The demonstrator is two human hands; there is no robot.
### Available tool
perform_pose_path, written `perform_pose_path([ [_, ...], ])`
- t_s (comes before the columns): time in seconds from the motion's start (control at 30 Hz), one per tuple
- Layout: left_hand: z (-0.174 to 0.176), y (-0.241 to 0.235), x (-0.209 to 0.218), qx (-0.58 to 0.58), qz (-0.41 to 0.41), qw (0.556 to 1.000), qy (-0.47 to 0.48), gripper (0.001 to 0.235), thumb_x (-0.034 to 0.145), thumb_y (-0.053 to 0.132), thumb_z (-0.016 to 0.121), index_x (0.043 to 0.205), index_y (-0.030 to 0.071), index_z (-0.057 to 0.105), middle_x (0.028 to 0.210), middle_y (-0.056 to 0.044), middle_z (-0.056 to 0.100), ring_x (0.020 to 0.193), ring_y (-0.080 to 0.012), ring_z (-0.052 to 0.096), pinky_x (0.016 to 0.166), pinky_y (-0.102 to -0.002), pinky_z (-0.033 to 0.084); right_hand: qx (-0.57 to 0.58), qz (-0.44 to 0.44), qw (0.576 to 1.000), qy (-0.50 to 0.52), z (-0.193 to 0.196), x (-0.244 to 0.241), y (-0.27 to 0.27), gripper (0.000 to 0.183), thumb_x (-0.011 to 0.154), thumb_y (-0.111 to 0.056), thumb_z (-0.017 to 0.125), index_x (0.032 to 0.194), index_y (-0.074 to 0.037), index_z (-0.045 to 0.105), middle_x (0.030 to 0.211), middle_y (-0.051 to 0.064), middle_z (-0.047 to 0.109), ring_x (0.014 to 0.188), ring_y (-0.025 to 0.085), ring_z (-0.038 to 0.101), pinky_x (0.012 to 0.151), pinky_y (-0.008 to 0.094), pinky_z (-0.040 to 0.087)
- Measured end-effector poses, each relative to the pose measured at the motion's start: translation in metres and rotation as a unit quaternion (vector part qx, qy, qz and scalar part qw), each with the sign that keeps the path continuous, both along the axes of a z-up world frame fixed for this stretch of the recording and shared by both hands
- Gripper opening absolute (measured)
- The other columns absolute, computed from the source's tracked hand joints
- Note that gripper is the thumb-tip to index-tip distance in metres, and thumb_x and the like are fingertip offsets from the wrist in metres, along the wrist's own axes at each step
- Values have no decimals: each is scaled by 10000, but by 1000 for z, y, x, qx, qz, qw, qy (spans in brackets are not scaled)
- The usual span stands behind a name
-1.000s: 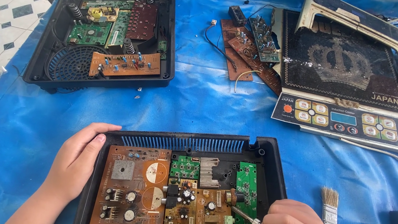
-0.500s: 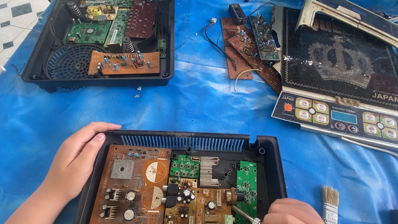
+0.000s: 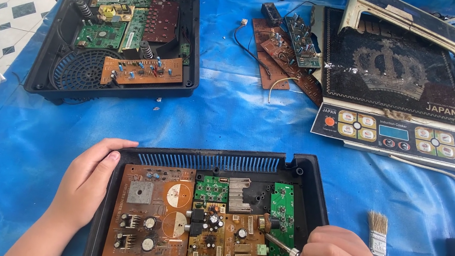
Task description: The person uses a screwdriver to work on a circuit board inside a black plastic casing. They repeatedly tighten and loosen screws on the board while holding the casing steady with their other hand. Other electronic components and tools are visible on the blue tarp-covered table.
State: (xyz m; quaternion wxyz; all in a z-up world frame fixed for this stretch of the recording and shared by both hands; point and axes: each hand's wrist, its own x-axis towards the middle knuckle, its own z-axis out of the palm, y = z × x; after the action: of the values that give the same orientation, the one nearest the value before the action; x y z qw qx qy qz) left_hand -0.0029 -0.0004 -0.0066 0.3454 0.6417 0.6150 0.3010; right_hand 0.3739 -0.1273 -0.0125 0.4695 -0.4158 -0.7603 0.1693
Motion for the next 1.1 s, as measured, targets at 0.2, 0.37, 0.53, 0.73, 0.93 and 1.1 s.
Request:
perform_pose_path([
  [0.2,2,-2,0,-1,-1,1000,0,412,1035,242,406,1270,176,737,452,-9,380,415,-132,353,503,-315,282,0,-32,999,2,1,-3,-3,147,811,-155,733,726,-135,614,568,13,577,414,174,520,453,287,489],
  [0.37,8,0,4,-15,5,1000,0,426,1038,252,404,1281,181,747,439,-30,370,398,-149,335,498,-328,266,48,7,999,-22,1,3,0,190,882,-191,682,746,-97,588,554,57,469,418,205,366,451,316,357],
  [0.53,10,-1,6,-47,22,999,-6,433,1039,253,409,1299,191,750,432,-62,412,380,-174,369,467,-332,281,113,23,990,-77,-13,8,-5,235,915,-241,690,751,-99,600,573,44,451,420,182,397,456,309,439],
  [0.73,10,-1,5,-48,22,999,-3,431,1041,271,411,1300,200,748,430,-42,361,388,-166,348,494,-332,270,133,41,982,-127,-24,19,-8,190,957,-271,723,884,-149,597,621,5,475,464,164,451,508,287,490],
  [0.93,5,1,2,-20,3,1000,1,430,1041,276,408,1296,186,742,448,-18,324,409,-148,324,532,-320,272,152,-19,978,-142,-6,7,-10,139,941,-247,706,910,-144,617,704,50,475,520,195,443,522,317,503],
  [1.1,7,1,4,-16,3,1000,-5,431,1046,283,399,1274,177,750,466,-17,305,429,-149,318,543,-322,258,56,-14,984,-169,-17,18,-7,288,884,-177,824,1090,-158,623,873,71,462,662,200,496,555,364,458],
])
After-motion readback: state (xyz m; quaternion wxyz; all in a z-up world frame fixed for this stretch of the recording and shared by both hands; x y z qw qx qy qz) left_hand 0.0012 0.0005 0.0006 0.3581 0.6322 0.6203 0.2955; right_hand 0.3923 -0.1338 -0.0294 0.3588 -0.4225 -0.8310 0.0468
